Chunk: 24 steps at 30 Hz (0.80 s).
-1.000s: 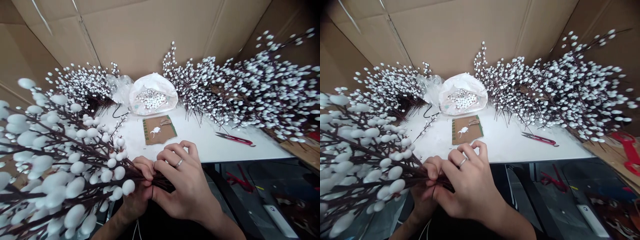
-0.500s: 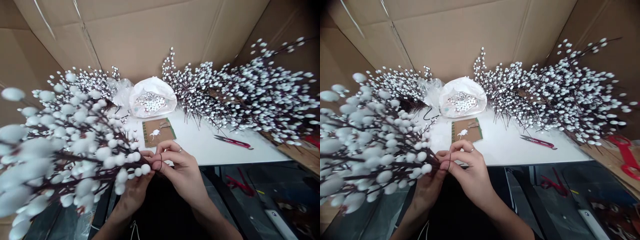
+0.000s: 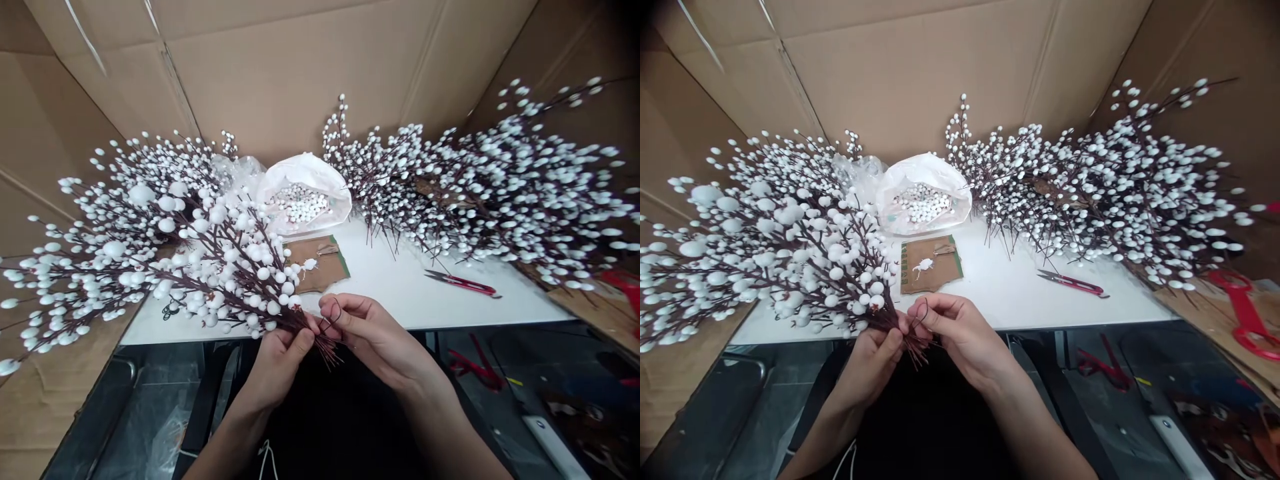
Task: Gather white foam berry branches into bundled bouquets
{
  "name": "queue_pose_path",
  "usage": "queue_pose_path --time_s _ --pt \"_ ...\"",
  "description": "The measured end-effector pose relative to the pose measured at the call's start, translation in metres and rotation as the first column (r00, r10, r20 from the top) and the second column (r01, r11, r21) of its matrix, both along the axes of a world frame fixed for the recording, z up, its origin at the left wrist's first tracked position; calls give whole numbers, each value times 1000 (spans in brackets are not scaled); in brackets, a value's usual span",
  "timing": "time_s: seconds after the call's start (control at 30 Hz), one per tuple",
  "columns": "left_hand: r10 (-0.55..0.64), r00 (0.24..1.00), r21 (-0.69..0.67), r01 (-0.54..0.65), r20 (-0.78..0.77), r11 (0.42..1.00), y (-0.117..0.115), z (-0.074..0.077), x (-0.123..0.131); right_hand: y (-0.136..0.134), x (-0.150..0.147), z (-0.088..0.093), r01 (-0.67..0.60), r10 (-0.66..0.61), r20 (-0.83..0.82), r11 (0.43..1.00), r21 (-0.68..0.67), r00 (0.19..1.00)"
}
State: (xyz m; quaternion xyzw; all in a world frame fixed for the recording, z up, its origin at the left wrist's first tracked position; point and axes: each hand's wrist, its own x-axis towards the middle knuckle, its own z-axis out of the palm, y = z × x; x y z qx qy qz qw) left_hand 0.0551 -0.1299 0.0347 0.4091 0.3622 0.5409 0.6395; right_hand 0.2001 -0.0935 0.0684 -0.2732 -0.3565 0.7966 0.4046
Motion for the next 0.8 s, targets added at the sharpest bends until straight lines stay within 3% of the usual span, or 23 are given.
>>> queue_pose_path --time_s 0.13,0.3,0.57,0.8 --pt "-78 995 0 78 58 997 0 4 5 -3 1 0 33 -33 9 998 -57 999" --pt "-34 988 -62 44 148 997 1 5 11 -3 -7 -5 109 -115 -41 987 -121 992" --pt "-8 978 -130 36 210 991 1 8 11 -13 -19 -13 262 -271 -103 961 -91 957" --pt "-102 958 -109 135 268 985 -3 16 8 -20 -24 -14 343 -359 -162 932 -120 919"
